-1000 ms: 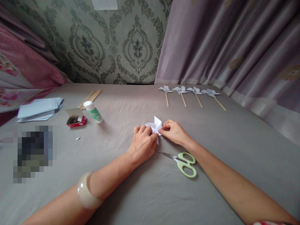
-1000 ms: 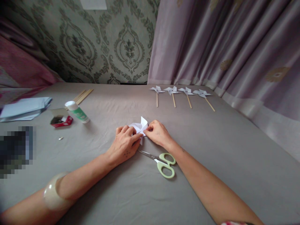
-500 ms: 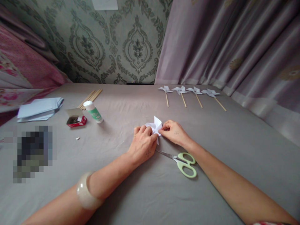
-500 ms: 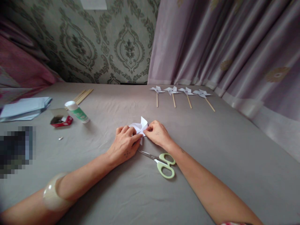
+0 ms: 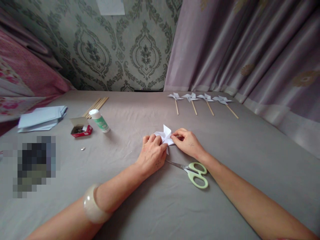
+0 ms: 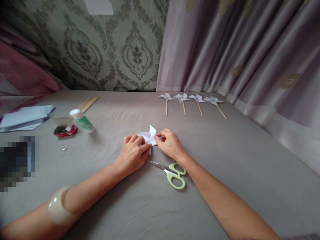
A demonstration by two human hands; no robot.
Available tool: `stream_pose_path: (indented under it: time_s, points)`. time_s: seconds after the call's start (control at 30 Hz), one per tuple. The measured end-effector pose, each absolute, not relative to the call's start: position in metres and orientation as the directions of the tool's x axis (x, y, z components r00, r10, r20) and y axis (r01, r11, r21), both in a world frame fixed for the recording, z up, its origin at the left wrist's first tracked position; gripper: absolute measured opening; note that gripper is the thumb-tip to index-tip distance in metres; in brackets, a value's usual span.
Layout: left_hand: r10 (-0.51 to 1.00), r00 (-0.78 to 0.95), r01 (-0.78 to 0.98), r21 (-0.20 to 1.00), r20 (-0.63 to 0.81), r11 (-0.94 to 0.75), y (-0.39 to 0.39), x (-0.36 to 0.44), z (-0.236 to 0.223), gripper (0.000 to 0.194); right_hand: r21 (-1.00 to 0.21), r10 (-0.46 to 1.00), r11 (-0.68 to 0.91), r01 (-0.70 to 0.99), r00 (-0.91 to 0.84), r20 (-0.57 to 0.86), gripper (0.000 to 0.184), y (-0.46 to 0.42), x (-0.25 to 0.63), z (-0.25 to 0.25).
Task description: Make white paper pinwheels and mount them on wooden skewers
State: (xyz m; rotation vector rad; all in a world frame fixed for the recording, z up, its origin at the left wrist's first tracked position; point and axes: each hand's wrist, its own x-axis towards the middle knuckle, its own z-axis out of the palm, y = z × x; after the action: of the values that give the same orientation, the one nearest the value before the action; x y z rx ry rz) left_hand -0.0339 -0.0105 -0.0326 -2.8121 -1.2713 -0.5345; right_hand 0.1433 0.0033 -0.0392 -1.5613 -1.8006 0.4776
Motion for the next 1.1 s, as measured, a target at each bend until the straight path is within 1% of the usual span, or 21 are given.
stream_pose_path:
  time_s: [0.07,0.17,0.23,0.3,0.6,0.83,1.1]
  points:
    - [0.728,0.611,0.732,0.128,0.311,-0.669,-0.011,-0.034,-0.032,0.028,-0.608,0.937,0.302,0.734,-0.110,0.332,0.019,-0.002,0.146,-0.039]
    - [0.730,0.609,0.734,0.128,0.310,-0.667,-0.011,-0.034,-0.032,0.028,-0.455,0.878,0.431,0.779,-0.248,0.409,0.025,-0.008,0.146,-0.038]
    - [0.730,0.610,0.736,0.122,0.308,-0.666,-0.011,-0.034,-0.031,0.029,-0.375,0.856,0.463,0.803,-0.295,0.424,0.027,-0.010,0.146,-0.038]
    - [0.730,0.610,0.738,0.115,0.309,-0.665,-0.011,-0.034,-0.031,0.029,-0.328,0.852,0.467,0.821,-0.318,0.415,0.027,-0.011,0.144,-0.037]
    - [0.711,0.622,0.724,0.104,0.328,-0.682,-0.011,-0.034,-0.034,0.027,-0.260,0.848,0.478,0.839,-0.363,0.385,0.026,-0.012,0.140,-0.035]
    - [0.715,0.624,0.726,0.104,0.315,-0.680,-0.011,-0.034,-0.032,0.026,-0.198,0.844,0.491,0.848,-0.406,0.352,0.025,-0.013,0.139,-0.033]
    - [0.719,0.620,0.728,0.109,0.314,-0.676,-0.011,-0.033,-0.032,0.026,-0.027,0.820,0.525,0.851,-0.497,0.282,0.022,-0.012,0.133,-0.024]
